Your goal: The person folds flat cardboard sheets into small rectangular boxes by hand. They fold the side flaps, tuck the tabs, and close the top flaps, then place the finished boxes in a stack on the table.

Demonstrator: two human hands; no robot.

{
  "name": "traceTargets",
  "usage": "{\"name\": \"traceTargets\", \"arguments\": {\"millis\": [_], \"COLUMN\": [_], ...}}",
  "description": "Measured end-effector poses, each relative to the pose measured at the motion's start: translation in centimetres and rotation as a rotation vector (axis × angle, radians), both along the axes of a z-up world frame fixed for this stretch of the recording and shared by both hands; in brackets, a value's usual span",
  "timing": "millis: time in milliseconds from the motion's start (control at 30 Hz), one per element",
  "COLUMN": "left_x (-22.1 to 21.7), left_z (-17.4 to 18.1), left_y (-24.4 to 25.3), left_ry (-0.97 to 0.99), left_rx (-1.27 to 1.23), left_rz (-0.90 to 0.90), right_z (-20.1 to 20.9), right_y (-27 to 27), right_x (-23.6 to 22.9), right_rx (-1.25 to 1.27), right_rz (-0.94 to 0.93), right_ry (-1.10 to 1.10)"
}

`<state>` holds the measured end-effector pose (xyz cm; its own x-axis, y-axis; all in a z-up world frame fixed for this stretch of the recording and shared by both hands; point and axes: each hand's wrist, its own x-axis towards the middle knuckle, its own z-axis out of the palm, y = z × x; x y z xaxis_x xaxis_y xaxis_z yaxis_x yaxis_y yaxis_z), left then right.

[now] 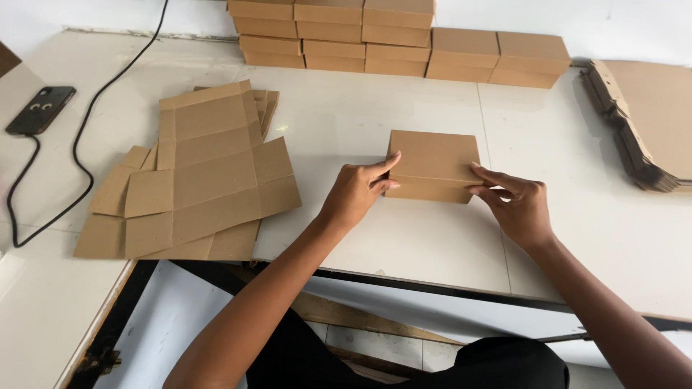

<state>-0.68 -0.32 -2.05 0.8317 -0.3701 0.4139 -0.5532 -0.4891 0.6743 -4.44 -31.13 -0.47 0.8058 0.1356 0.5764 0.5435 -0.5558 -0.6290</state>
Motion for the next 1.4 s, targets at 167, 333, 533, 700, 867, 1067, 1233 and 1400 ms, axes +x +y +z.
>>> {"name": "traceTargets", "arguments": {"millis": [167,333,533,700,867,1067,1233,1400], "left_x": [-0.8,-1.7,-3.3,-0.5,-0.4,1.9,5.5,8.2], "left_z": [1.5,2.5,5.2,4.0,5.8,7.6,6.3,-0.6], "left_y": [-0.6,0.2,1.2,0.7,0.0,-0.8,-4.4,-7.9], "left_ry": [-0.129,-0.214,-0.303,-0.026,0.074,0.116,0.058,-0.172], "left_rx": [0.284,0.45,0.43,0.104,0.075,0.204,0.08,-0.084], "left_rz": [0.14,0.2,0.257,0.077,-0.013,-0.035,0.084,0.206], "right_z": [1.2,1.7,2.9,7.2,6.8,5.2,4.9,8.8], "right_y": [0.7,-0.5,-1.7,0.1,1.0,0.5,-3.3,-8.8], "right_x": [-1.1,-1.4,-1.0,-0.1,2.8,5.8,10.6,17.3], "right_rx": [-0.054,-0.054,-0.027,0.017,-0.065,-0.034,0.049,0.033], "right_rz": [-0.059,-0.043,-0.028,0.16,0.189,0.226,0.192,0.086], "right_ry": [-0.062,-0.056,0.047,0.413,0.523,0.502,0.33,0.225]}}
